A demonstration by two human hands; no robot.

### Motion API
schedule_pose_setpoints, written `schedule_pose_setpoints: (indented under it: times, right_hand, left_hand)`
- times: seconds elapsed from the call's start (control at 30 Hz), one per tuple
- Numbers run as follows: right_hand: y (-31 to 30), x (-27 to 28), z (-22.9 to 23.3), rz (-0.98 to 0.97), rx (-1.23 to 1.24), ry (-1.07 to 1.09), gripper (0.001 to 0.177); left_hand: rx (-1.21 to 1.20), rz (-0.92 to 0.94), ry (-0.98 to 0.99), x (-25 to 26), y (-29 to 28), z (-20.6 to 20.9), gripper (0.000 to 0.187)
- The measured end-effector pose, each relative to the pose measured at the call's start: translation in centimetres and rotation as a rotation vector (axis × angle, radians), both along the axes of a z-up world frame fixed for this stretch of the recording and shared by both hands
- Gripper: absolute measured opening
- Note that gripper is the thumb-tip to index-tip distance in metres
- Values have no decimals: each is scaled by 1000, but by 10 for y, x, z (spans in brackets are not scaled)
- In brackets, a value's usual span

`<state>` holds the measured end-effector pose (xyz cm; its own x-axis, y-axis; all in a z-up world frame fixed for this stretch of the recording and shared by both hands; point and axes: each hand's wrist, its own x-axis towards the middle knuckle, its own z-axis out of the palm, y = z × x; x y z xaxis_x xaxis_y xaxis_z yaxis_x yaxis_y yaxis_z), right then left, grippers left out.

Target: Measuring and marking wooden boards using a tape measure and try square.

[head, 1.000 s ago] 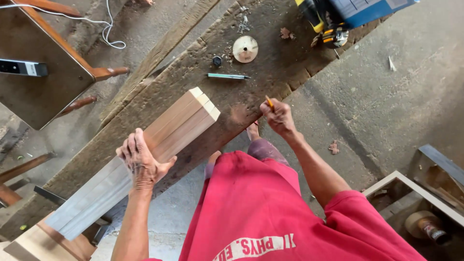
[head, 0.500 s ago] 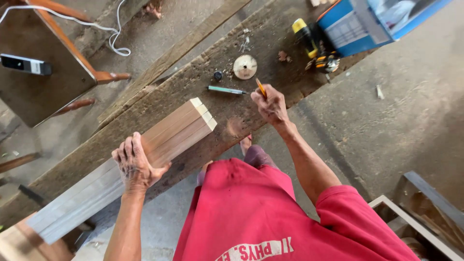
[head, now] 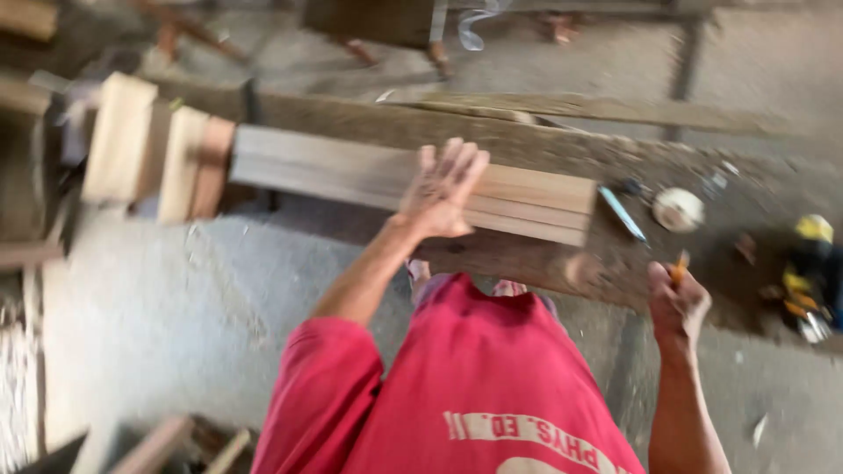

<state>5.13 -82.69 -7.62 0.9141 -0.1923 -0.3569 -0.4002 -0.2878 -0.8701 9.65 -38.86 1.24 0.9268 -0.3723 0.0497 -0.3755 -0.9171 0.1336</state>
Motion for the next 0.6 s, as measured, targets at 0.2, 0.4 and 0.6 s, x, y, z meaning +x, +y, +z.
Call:
schedule_pose_setpoints:
  times: [0.2,0.4,0.6]
  right_hand:
    - [-2,2,-49,-20,-17,2,23]
    - [26,-6,-22,-165,-54,-26,19]
    - [84,8,18,-154,-122,-93,18]
  left_hand:
    - [-439,219,-180,-51,47,16,86]
    - [-564,1223,-604,-175,289,-146,30]
    - [-101,1014,-50,-164,378,-128,82]
